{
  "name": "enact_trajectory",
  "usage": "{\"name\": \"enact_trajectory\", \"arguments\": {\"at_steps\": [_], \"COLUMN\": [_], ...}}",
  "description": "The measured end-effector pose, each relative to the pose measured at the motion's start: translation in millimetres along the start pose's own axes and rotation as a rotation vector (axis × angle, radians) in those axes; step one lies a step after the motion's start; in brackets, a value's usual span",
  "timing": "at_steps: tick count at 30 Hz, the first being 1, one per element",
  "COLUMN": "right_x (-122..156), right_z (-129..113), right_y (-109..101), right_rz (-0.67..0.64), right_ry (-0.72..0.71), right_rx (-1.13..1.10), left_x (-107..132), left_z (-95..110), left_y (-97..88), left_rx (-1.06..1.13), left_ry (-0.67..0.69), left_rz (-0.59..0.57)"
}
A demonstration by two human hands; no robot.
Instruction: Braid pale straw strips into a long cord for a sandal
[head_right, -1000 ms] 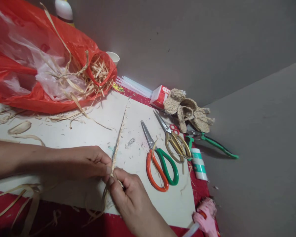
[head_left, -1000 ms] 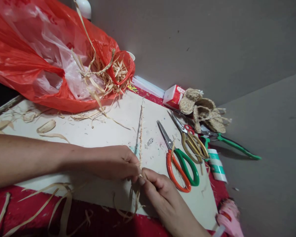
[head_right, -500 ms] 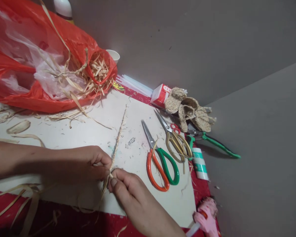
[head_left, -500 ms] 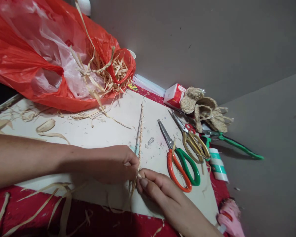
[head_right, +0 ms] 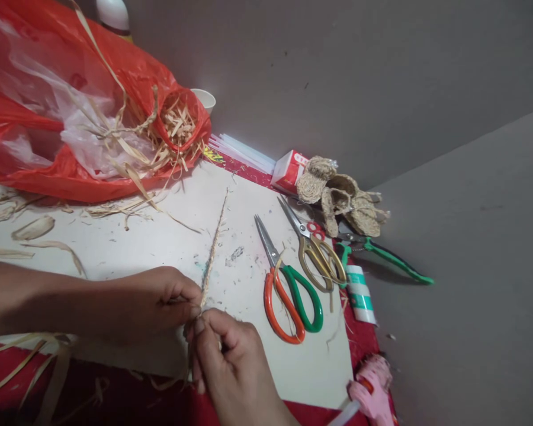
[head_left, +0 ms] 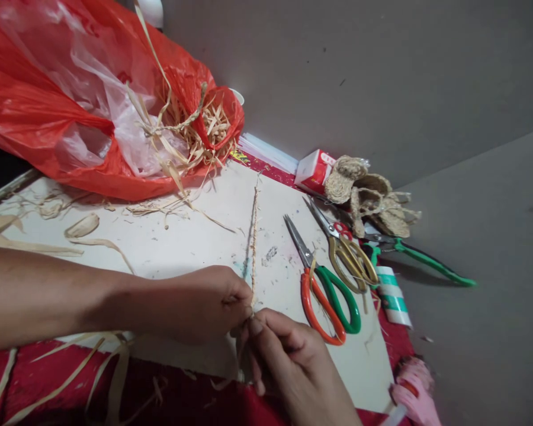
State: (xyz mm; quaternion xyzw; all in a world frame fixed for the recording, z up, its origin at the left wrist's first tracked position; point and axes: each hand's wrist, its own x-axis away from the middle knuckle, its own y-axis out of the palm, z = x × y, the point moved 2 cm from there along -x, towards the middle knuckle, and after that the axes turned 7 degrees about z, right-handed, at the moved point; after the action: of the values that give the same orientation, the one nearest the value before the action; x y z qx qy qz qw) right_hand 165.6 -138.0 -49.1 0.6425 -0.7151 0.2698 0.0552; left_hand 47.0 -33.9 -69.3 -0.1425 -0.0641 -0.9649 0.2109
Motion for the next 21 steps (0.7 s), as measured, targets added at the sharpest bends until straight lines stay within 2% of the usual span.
{"name": "enact_trajectory", "arguments": {"at_steps": [4, 9, 12, 17, 21], "right_x": [2, 4, 7, 9, 10], "right_z": [2, 12, 13, 8, 2], "right_y": [2, 4, 5, 12, 17], "right_rz": [0.118, 0.209, 0.256, 0.172, 0.12], "right_ry": [-0.218, -0.514, -0.508, -0.5, -0.564], "right_rx": [0.227, 0.585, 0.74, 0.849, 0.864], "left_x": [3, 2, 0, 2, 5], "left_z": [7, 6, 1, -2, -1], "left_y": [1.4, 3.5, 3.8, 5.6, 8.3], "left_rx": [-0.204, -0.246, -0.239, -0.224, -0.147], "left_ry": [0.012, 0.061, 0.077, 0.115, 0.035], "left_rz": [0.062, 0.068, 0.075, 0.122, 0.122]}}
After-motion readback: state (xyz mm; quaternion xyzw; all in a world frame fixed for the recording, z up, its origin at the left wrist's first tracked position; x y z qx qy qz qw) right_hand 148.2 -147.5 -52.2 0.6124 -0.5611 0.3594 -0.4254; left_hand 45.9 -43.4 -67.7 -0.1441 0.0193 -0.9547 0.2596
